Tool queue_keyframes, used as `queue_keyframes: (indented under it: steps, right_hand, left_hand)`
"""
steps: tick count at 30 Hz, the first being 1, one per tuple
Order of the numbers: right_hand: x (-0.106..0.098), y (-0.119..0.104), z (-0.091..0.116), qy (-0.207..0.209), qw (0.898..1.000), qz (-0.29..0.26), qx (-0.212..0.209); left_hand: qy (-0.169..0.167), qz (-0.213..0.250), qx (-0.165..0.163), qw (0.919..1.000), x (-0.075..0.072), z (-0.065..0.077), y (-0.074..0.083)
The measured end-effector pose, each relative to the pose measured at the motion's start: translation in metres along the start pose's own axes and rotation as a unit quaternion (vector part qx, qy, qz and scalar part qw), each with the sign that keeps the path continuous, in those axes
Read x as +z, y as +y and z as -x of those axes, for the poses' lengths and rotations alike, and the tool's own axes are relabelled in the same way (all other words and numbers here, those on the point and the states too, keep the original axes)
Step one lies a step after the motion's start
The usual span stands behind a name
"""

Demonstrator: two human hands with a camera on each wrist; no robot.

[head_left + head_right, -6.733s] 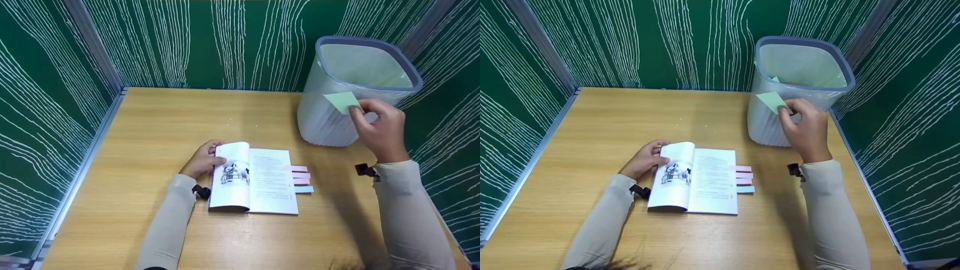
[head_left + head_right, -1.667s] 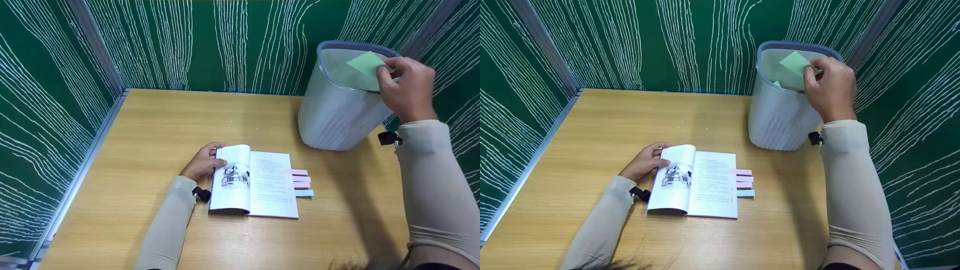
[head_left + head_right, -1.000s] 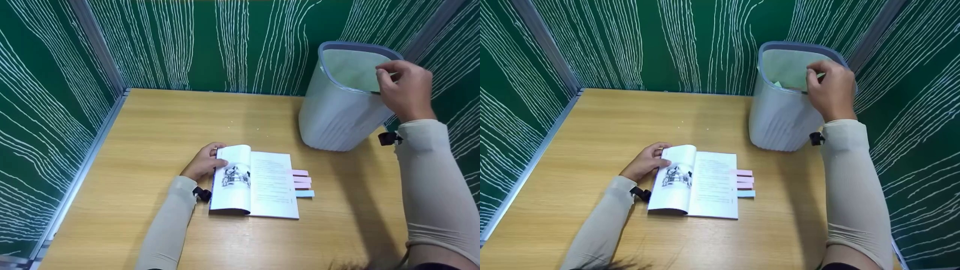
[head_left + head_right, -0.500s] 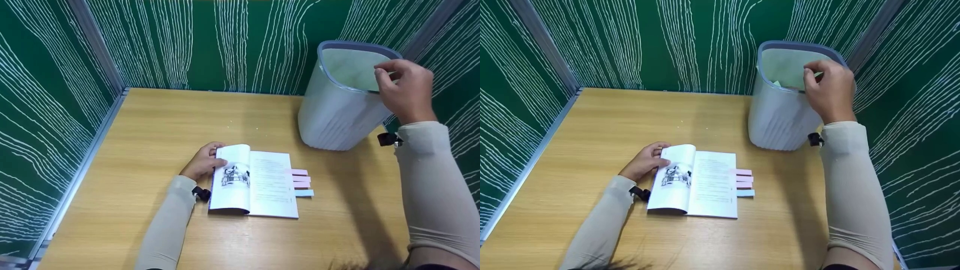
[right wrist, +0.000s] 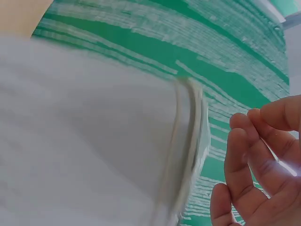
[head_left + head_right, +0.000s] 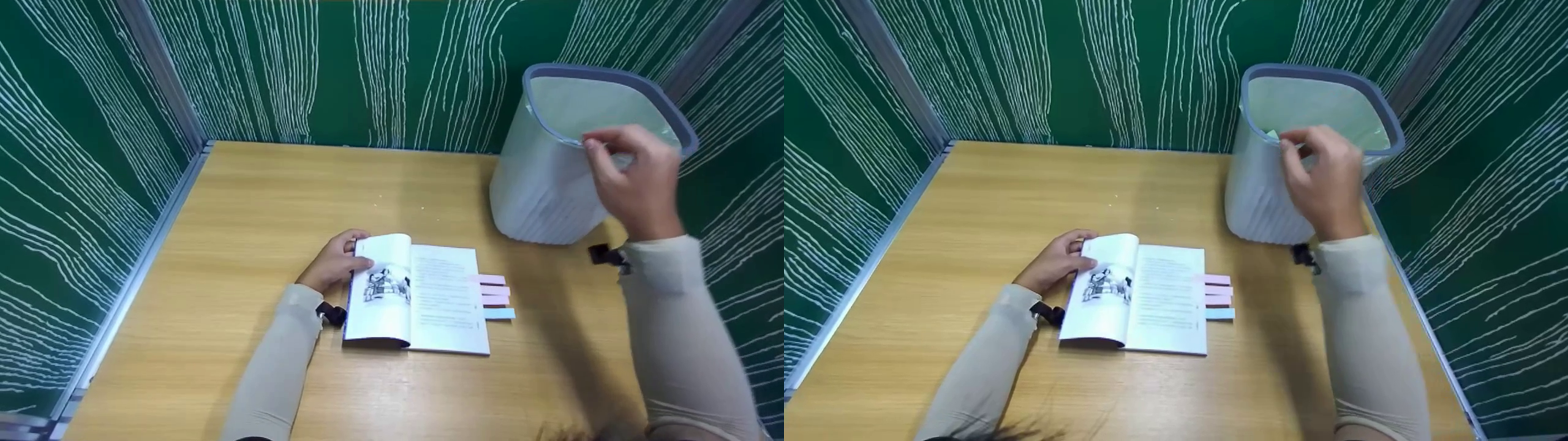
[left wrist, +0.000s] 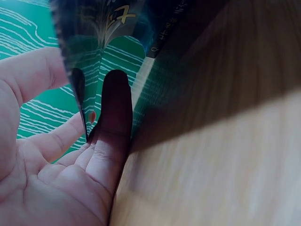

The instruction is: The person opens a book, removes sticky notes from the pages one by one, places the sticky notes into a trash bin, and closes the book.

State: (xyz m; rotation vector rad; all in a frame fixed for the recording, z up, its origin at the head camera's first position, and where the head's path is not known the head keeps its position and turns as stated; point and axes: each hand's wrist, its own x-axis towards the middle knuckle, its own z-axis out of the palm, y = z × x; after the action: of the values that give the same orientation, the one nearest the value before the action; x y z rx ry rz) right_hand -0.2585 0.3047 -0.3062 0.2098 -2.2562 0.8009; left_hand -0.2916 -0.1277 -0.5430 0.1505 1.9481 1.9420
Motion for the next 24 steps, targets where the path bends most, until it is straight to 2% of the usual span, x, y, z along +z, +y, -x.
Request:
queue_keyframes:
  steps: [3,6,14,18,24]
  right_hand:
    - [0.012,0.001,0.016,-0.001,0.999,-0.027,-0.037]
    - [0.025,0.005,0.036,-0.016,0.998,-0.049,-0.044]
    - [0.059,0.028,0.096,-0.072,0.992,-0.105,0.003]
    - [0.069,0.035,0.115,-0.087,0.989,-0.116,0.028]
    - [0.076,0.040,0.136,-0.109,0.984,-0.124,0.075]
  left_hand:
    - [0.000,0.003,0.001,1.0000,0.002,-0.001,-0.001]
    - [-0.004,0.003,0.004,1.0000,0.004,-0.001,-0.002]
    - [0.003,0.002,0.001,1.0000,0.004,-0.001,-0.002]
    - [0.002,-0.006,0.006,1.0000,0.003,-0.001,-0.001]
    - [0.002,0.005,-0.011,0.9999,0.002,-0.001,0.000]
